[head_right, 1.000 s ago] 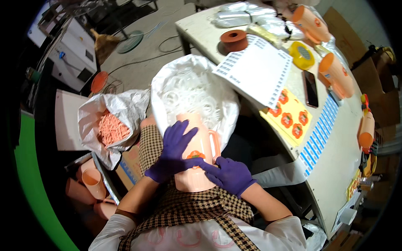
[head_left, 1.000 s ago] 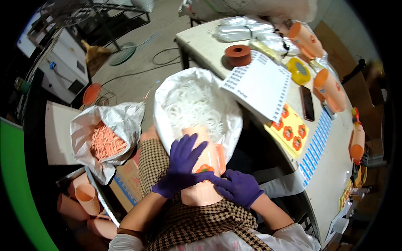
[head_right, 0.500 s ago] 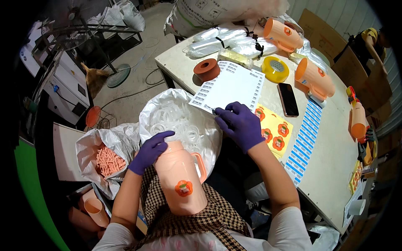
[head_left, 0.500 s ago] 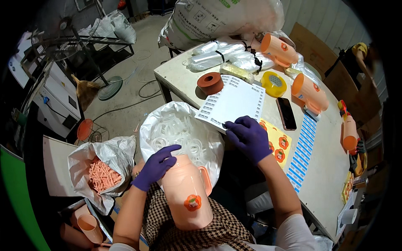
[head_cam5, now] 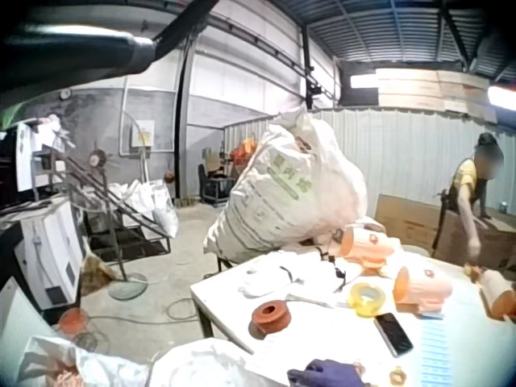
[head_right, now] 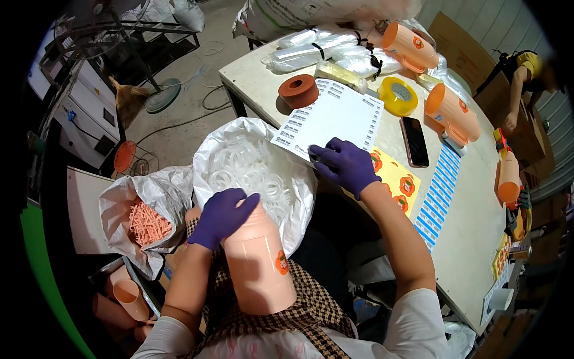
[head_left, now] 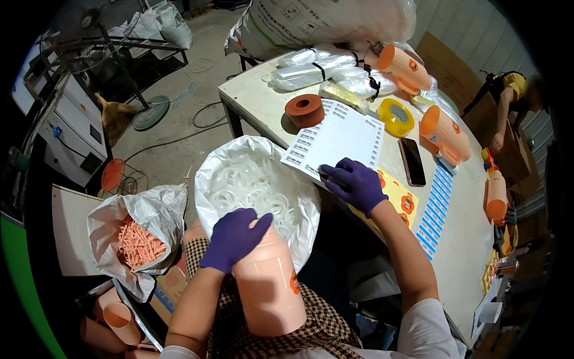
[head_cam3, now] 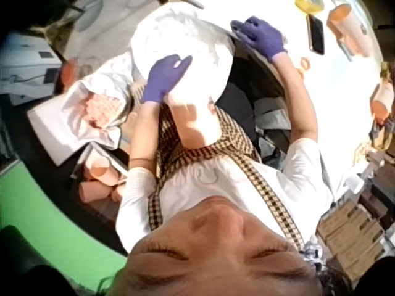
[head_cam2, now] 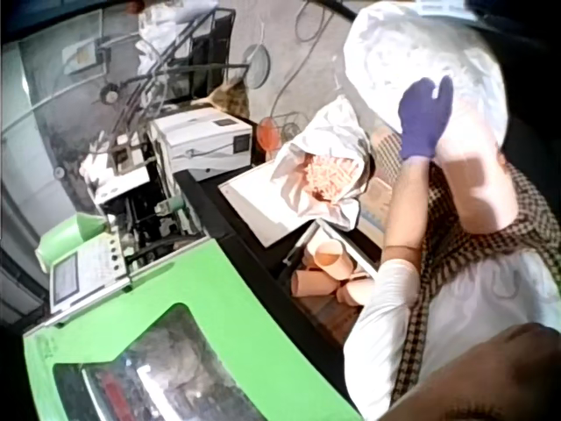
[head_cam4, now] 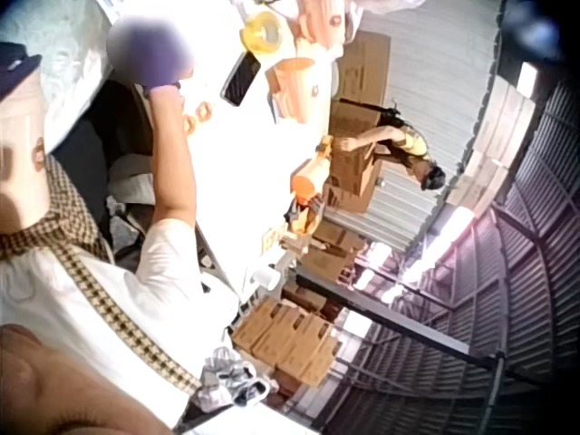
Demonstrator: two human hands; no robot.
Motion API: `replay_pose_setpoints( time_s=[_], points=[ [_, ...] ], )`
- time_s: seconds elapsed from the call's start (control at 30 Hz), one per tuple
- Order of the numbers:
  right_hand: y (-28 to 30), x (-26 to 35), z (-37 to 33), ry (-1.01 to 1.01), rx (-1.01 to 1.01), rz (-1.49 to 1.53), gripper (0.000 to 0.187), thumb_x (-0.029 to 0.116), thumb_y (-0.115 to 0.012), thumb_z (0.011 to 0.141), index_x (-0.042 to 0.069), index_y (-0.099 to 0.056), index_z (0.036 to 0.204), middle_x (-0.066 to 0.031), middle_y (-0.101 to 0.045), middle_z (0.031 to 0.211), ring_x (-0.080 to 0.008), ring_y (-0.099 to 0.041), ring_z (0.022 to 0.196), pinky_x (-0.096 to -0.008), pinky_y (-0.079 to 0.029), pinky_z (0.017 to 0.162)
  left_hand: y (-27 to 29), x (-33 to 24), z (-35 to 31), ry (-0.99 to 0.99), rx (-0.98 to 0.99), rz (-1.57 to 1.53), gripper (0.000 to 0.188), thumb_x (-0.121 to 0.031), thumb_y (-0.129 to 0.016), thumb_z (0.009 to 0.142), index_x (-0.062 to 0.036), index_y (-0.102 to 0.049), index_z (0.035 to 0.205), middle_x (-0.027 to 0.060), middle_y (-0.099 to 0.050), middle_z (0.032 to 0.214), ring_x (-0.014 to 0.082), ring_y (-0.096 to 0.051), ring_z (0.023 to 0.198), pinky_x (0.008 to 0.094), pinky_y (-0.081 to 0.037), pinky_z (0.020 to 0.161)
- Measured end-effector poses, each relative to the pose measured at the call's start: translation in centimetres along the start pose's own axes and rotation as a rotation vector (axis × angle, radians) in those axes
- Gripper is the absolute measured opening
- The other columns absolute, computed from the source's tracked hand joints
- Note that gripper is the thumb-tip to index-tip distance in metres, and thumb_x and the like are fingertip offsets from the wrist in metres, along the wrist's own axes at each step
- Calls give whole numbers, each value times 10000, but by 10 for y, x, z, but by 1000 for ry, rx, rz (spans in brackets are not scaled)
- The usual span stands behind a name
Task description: The recorder assembles thermos bottles by inserting orange caps and white plastic rings into pink thermos bodies and applying orange stickers.
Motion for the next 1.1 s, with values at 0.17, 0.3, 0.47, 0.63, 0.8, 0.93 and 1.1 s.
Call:
replay_pose_setpoints(
  time_s=[0.17,0.3,0.47,0.63,0.8,0.93,1.1],
  points=[
    [-2,3,7,85,12,-19,324,314,-679,899,258,-689,1218,-48,-622,905,-253,-645,807,-388,-539,652,-19,-38,11,-198,-189,-167,415,-310,-568,979,-75,-584,1320,216,-631,1134,378,-633,997,447,-500,908],
    [4,-4,1,63,-6,120,251,314,-707,881,221,-742,1111,-45,-647,886,-249,-661,789,-385,-546,659,-19,-64,20,-266,-69,-252,493,-236,-593,960,-93,-509,1424,216,-572,1292,370,-613,1077,430,-499,939],
    [10,-5,-3,116,-51,18,201,294,-725,867,217,-760,1049,-43,-656,876,-243,-665,775,-374,-546,652,-8,-109,40,-652,-338,317,553,-63,-587,837,-115,-556,1386,148,-529,1417,340,-491,1297,477,-366,1095],
    [3,1,2,99,-85,5,225,276,-710,877,248,-747,1097,-40,-641,887,-244,-659,772,-372,-541,629,-43,-92,81,-669,-218,372,608,26,-547,745,-95,-585,1340,131,-547,1409,331,-482,1314,488,-339,1119],
    [-5,11,16,125,32,-42,271,289,-656,911,311,-717,1174,-58,-627,902,-270,-646,755,-398,-537,626,-18,-68,87,-589,-253,-115,571,85,-459,760,-40,-600,1299,179,-616,1290,362,-581,1188,425,-447,1053],
    [-15,-39,11,-86,32,347,307,293,-671,912,235,-707,1211,-87,-633,888,-242,-662,784,-387,-542,702,8,-106,16,-521,-411,-113,486,-112,-645,862,-48,-551,1335,172,-604,1227,360,-569,1118,407,-469,953],
    [6,-112,21,-299,-171,887,354,334,-664,950,133,-637,1241,-40,-572,803,-123,-572,703,-296,-489,646,-49,-48,-16,-358,-152,-180,531,-218,-637,944,-4,-485,1406,216,-547,1349,365,-517,1264,427,-388,1099]
  ],
)
Point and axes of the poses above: each hand's wrist, its own z-axis towards the middle knuckle, its own y-axis out of the back of the hand, x = y × z, the point moved 9 cm from there along z, towards the middle knuckle
